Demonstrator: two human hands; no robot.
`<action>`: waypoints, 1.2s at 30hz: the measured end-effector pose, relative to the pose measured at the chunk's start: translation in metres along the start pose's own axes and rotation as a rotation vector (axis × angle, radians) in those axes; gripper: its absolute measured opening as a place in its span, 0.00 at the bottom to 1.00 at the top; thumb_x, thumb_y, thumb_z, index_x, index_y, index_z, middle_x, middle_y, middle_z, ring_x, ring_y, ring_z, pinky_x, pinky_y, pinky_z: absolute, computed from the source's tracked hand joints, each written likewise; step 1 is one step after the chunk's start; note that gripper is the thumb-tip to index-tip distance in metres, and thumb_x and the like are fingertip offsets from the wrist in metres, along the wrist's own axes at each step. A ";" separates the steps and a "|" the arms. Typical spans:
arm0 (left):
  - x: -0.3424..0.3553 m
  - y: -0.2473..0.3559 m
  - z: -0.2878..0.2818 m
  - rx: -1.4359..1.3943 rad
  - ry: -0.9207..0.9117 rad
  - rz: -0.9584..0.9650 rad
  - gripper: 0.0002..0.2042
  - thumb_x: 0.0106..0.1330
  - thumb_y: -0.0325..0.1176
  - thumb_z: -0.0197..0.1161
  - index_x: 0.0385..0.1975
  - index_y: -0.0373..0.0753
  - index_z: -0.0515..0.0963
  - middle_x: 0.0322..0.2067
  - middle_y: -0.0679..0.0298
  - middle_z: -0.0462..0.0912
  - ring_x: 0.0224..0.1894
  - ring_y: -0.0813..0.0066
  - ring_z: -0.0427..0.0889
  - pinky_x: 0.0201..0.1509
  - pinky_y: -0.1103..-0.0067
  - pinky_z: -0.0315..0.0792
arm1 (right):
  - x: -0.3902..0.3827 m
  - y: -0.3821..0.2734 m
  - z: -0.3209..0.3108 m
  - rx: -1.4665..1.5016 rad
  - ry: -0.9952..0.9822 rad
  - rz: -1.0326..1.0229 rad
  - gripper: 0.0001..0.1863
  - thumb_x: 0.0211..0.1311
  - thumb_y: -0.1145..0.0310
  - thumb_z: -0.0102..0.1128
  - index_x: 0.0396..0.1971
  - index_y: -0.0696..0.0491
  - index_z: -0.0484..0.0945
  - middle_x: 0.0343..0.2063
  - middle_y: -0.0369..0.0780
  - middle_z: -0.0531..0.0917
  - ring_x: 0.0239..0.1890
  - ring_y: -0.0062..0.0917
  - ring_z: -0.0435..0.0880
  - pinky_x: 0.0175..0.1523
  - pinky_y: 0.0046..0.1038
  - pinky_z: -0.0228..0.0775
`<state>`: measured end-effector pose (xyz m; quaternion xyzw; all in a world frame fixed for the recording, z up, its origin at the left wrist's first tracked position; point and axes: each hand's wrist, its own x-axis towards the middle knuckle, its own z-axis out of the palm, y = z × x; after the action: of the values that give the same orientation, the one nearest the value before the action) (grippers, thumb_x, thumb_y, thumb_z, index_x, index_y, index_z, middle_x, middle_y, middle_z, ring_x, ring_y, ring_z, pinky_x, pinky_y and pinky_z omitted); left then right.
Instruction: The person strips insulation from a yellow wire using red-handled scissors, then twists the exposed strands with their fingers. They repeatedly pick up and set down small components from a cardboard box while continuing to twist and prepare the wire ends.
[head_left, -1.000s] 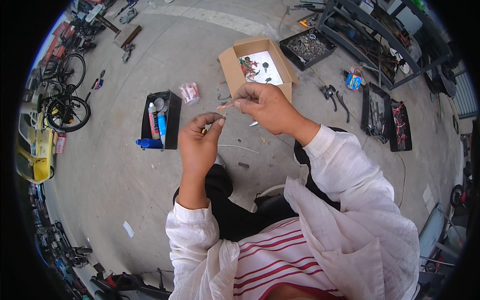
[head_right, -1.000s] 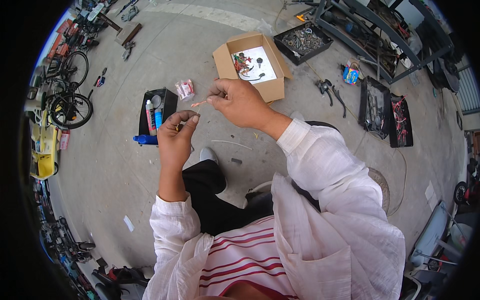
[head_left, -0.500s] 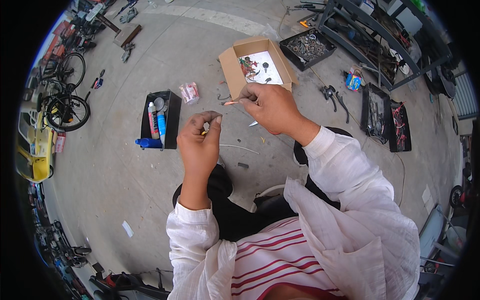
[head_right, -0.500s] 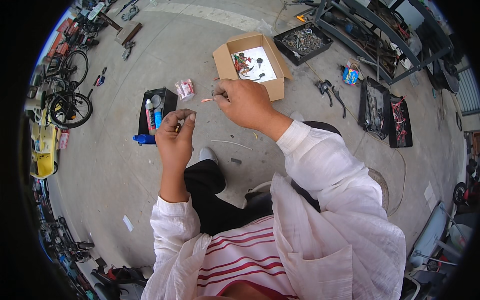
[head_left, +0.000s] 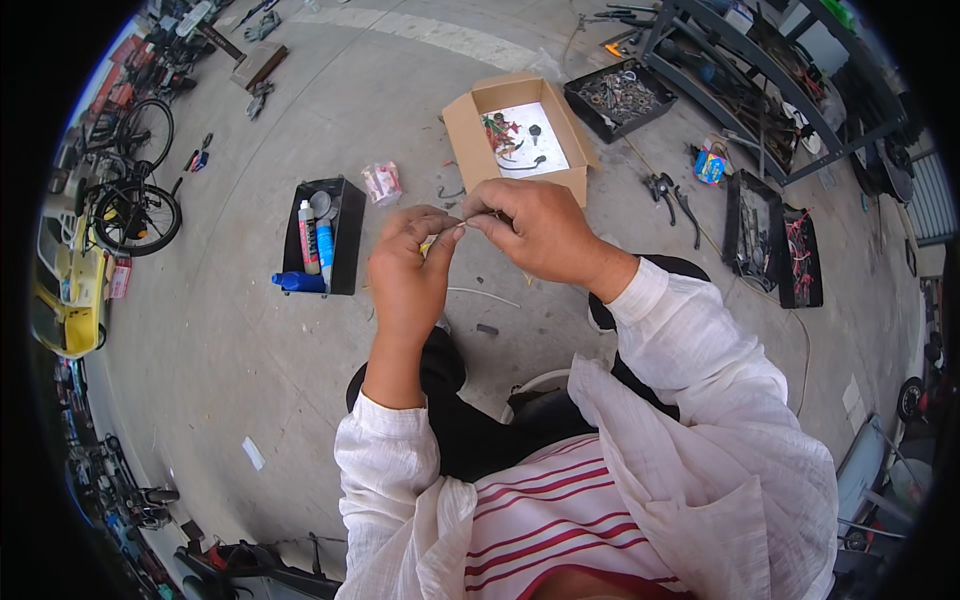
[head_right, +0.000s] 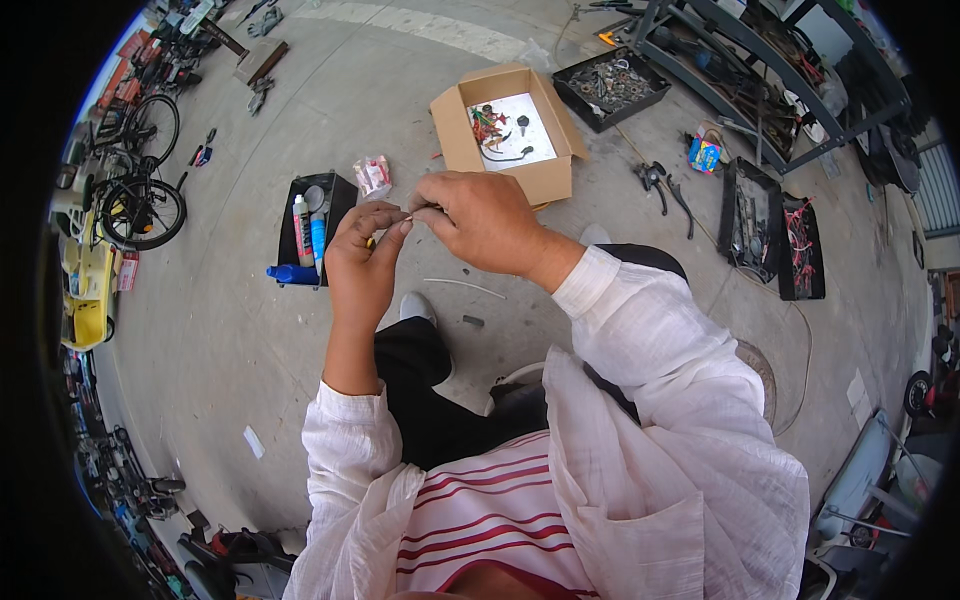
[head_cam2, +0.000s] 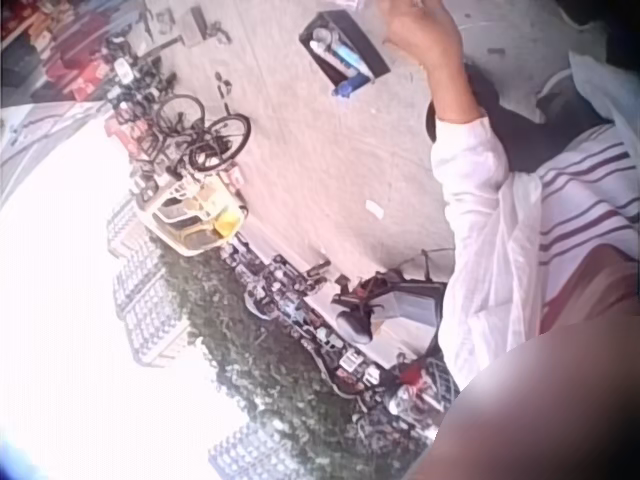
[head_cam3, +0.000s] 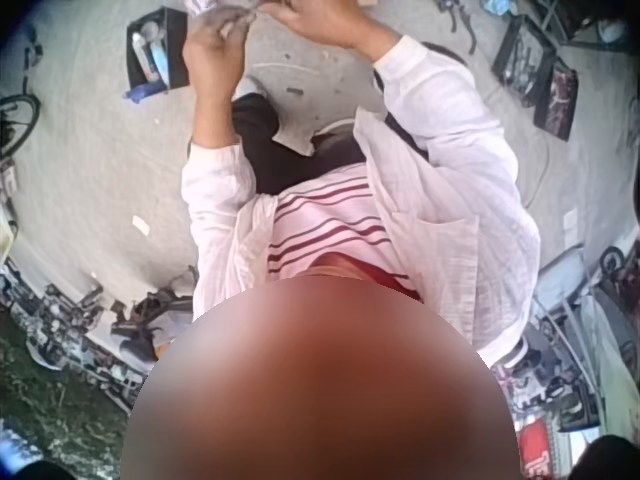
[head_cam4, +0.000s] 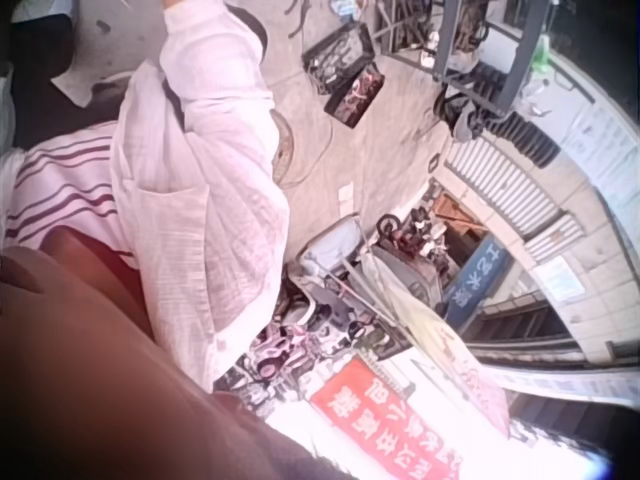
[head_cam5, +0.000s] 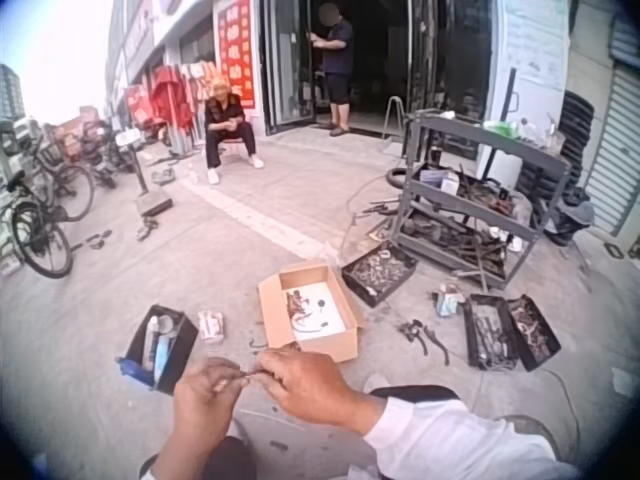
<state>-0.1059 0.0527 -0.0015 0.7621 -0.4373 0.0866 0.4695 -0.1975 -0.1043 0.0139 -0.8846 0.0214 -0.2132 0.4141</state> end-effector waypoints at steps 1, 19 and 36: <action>0.003 0.000 -0.002 -0.201 -0.142 -0.310 0.08 0.57 0.29 0.67 0.35 0.35 0.80 0.26 0.66 0.78 0.23 0.78 0.74 0.26 0.81 0.68 | -0.001 0.003 -0.004 -0.098 0.010 -0.120 0.04 0.54 0.69 0.58 0.30 0.50 0.78 0.26 0.37 0.80 0.33 0.33 0.79 0.41 0.34 0.68; -0.004 0.007 -0.013 -0.606 -0.295 -0.994 0.11 0.63 0.36 0.60 0.27 0.34 0.79 0.15 0.72 0.71 0.17 0.86 0.62 0.20 0.85 0.55 | -0.002 0.010 0.009 -0.341 -0.040 -0.393 0.05 0.49 0.73 0.60 0.28 0.49 0.77 0.26 0.34 0.78 0.32 0.29 0.77 0.44 0.30 0.64; -0.009 0.007 -0.009 -0.490 -0.273 -0.889 0.11 0.65 0.38 0.60 0.31 0.36 0.79 0.16 0.76 0.68 0.15 0.90 0.54 0.17 0.87 0.49 | -0.005 0.012 0.014 -0.259 -0.024 -0.360 0.03 0.52 0.71 0.56 0.28 0.49 0.77 0.26 0.36 0.79 0.30 0.32 0.78 0.41 0.33 0.66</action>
<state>-0.1144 0.0642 0.0030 0.7463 -0.1365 -0.3258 0.5641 -0.1945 -0.1010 -0.0046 -0.9225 -0.1144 -0.2686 0.2525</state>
